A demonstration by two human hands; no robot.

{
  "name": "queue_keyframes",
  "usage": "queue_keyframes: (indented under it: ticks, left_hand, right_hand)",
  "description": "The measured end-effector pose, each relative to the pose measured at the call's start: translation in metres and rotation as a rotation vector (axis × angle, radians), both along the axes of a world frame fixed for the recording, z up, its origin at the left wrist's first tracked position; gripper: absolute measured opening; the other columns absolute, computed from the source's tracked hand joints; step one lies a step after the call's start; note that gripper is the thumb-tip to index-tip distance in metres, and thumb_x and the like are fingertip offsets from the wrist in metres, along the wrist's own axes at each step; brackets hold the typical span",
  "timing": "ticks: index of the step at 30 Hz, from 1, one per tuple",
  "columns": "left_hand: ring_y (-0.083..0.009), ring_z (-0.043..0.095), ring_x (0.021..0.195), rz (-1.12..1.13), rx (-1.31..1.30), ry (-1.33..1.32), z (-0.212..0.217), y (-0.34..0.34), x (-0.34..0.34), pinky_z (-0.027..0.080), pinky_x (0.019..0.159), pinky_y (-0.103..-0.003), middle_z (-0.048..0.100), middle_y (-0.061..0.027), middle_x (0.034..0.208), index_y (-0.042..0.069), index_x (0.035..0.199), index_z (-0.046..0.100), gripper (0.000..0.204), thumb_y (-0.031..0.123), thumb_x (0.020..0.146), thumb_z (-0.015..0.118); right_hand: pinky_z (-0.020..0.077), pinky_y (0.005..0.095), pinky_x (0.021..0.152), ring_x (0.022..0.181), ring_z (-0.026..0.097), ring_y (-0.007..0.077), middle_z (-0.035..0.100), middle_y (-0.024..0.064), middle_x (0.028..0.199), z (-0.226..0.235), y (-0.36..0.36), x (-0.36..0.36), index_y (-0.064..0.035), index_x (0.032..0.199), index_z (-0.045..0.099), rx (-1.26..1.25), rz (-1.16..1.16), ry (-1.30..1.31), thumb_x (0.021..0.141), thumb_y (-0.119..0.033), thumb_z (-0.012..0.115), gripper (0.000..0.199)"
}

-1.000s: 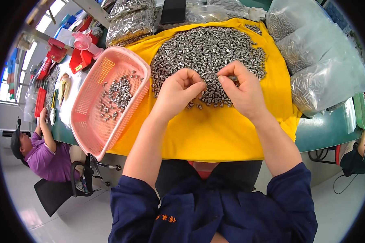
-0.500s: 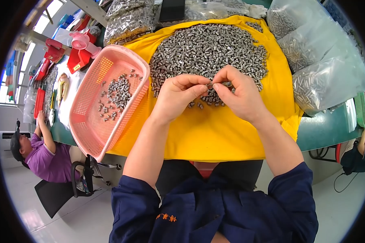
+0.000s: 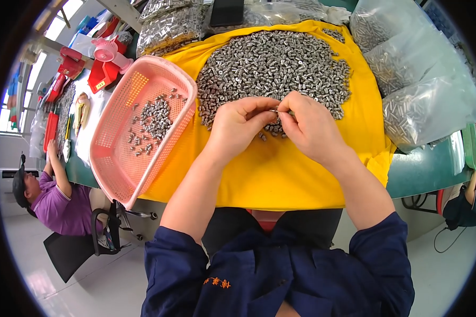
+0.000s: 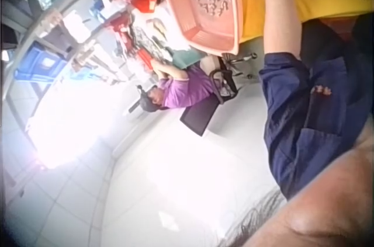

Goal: Sorting small metal hardware components from a pile into a separate collection basket.

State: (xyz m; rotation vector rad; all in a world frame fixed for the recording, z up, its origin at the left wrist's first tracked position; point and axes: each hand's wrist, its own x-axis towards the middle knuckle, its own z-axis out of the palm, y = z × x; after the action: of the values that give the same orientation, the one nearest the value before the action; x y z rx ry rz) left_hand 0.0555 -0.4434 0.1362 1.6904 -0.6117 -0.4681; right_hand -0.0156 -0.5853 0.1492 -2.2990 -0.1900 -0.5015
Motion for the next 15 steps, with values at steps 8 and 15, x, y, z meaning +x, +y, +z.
queue_keyframes:
  ticks: [8, 15]
  left_hand:
    - [-0.0105, 0.057, 0.073, 0.091, -0.097, 0.137, -0.0009, 0.0046, 0.0096, 0.047, 0.068, -0.021, 0.06, -0.0054, 0.081, -0.002, 0.087, 0.058, 0.012, -0.004, 0.076, 0.054]
    - [-0.0101, 0.057, 0.071, -0.013, -0.27, 0.292, -0.0021, 0.0031, 0.0022, 0.047, 0.066, -0.02, 0.06, -0.0052, 0.079, -0.002, 0.086, 0.058, 0.011, -0.003, 0.076, 0.056]
  right_hand:
    - [0.0409, 0.0315, 0.051, 0.056, 0.054, 0.026, 0.054, 0.0111, 0.066, 0.006, -0.0023, -0.0042, -0.0029, 0.078, 0.047, 0.269, -0.087, 0.107, 0.075, -0.007, 0.05, 0.006]
    - [0.0407, 0.0296, 0.051, 0.055, 0.053, 0.0223, 0.053, 0.01, 0.064, 0.0067, -0.0003, -0.0021, -0.0027, 0.077, 0.047, 0.3, -0.027, 0.122, 0.075, -0.007, 0.051, 0.007]
